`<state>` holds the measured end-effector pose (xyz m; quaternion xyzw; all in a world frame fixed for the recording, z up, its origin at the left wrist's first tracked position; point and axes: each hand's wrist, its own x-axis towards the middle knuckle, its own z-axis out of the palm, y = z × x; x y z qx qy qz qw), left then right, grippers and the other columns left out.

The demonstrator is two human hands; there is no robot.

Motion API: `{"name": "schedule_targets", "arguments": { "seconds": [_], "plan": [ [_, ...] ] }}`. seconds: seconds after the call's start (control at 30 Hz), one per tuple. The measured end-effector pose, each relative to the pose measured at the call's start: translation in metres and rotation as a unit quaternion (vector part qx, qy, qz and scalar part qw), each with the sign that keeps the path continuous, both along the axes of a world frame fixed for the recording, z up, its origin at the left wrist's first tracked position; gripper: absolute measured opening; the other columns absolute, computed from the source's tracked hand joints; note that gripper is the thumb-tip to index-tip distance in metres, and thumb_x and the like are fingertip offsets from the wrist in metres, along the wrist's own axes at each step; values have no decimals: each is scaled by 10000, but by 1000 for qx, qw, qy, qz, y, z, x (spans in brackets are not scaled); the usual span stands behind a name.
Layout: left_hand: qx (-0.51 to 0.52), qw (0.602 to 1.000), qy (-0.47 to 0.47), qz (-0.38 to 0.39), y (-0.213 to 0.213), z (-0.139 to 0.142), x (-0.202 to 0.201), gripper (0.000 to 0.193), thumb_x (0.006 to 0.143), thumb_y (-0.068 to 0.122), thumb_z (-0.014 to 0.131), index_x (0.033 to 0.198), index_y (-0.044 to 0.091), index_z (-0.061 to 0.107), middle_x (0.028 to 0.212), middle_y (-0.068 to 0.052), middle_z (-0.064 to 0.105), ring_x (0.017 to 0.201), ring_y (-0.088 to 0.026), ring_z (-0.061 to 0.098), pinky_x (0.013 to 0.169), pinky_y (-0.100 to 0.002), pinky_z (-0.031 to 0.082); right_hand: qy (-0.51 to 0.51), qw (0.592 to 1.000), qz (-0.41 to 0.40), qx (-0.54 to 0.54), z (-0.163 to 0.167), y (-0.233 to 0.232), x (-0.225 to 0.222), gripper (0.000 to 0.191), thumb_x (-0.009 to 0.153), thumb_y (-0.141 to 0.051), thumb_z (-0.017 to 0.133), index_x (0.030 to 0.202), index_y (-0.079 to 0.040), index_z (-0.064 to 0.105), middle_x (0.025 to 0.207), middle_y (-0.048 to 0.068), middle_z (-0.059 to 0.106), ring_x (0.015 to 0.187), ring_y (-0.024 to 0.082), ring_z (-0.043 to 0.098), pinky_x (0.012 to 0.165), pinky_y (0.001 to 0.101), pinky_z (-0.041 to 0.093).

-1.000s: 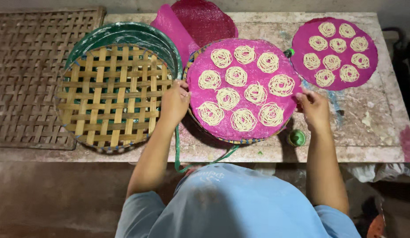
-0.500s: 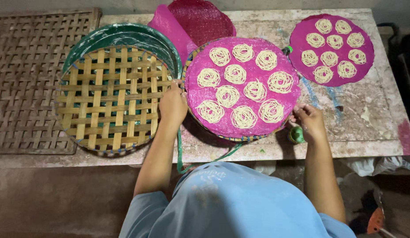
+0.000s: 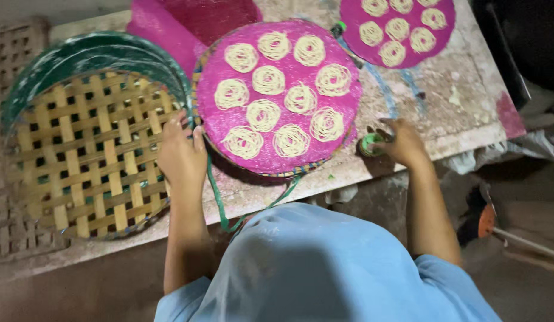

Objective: The person uses a manual noodle press to extrude dough into spiral shapes onto pink mats placed in woven trays. They repeatedly load dough into the press, squeeze it, and arrange the formed noodles. Later, they lift a steamer lid and stack the filled trays.

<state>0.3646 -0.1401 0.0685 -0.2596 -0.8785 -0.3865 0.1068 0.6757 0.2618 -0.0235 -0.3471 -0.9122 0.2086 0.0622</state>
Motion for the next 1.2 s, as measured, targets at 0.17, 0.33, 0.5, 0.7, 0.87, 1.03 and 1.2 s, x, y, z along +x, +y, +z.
{"name": "schedule_targets", "arguments": {
  "seconds": [0.17, 0.33, 0.5, 0.7, 0.87, 1.03, 1.2],
  "plan": [
    [-30, 999, 7, -12, 5, 20, 24, 305, 966, 140, 717, 1265, 85, 694, 1119, -93, 709, 839, -239, 706, 727, -408, 527, -38, 998, 26, 34, -26, -25, 3, 871, 663, -251, 914, 1406, -42, 510, 1285, 282, 555, 1158, 492, 544, 975, 539, 472],
    [19, 1000, 4, -18, 0, 31, 32, 138, 984, 147, 718, 1107, 105, 672, 1244, -56, 713, 797, -191, 691, 683, -340, 545, 119, 991, 22, 56, 50, -39, -7, 782, 742, -282, 940, 1315, 32, 509, 1251, 279, 547, 1163, 437, 574, 988, 502, 485],
    [104, 993, 4, -46, -9, 36, 36, 272, 978, 81, 687, 1247, 88, 651, 1194, -71, 681, 905, -183, 725, 718, -302, 583, 133, 955, 243, -103, 132, -128, -77, 850, 640, -392, 916, 1306, -47, 515, 1185, 154, 634, 1059, 329, 661, 879, 415, 544],
    [98, 995, 0, 7, -33, 35, 41, 246, 979, 93, 705, 1220, 86, 654, 1167, -73, 690, 896, -195, 717, 726, -315, 581, 18, 918, 392, 53, 173, -201, -142, 818, 590, -383, 937, 1224, -36, 553, 1198, 184, 608, 1085, 404, 616, 810, 468, 526],
    [127, 989, -43, 56, -78, 20, 32, 240, 984, 115, 693, 1216, 64, 651, 1224, -94, 694, 952, -196, 735, 730, -313, 604, 3, 941, 338, -10, 179, -184, -176, 855, 587, -482, 942, 1236, -71, 567, 1196, 146, 609, 1066, 347, 645, 838, 451, 537],
    [85, 973, 17, 214, -157, 3, 2, 261, 1002, 114, 712, 1253, 53, 677, 1272, -133, 688, 1107, -246, 693, 851, -331, 617, 146, 916, 373, -14, 171, -173, -293, 825, 735, -405, 945, 1389, -82, 559, 1363, 180, 577, 1258, 356, 594, 995, 462, 515],
    [89, 944, 44, 316, -219, -17, -7, 498, 983, 131, 722, 1415, 13, 503, 1406, -222, 462, 1323, -396, 464, 1100, -524, 464, -7, 944, 330, -26, 136, -178, -384, 887, 721, -201, 883, 1514, -220, 486, 1495, 188, 399, 1271, 419, 491, 1024, 498, 437]
  ]
}}
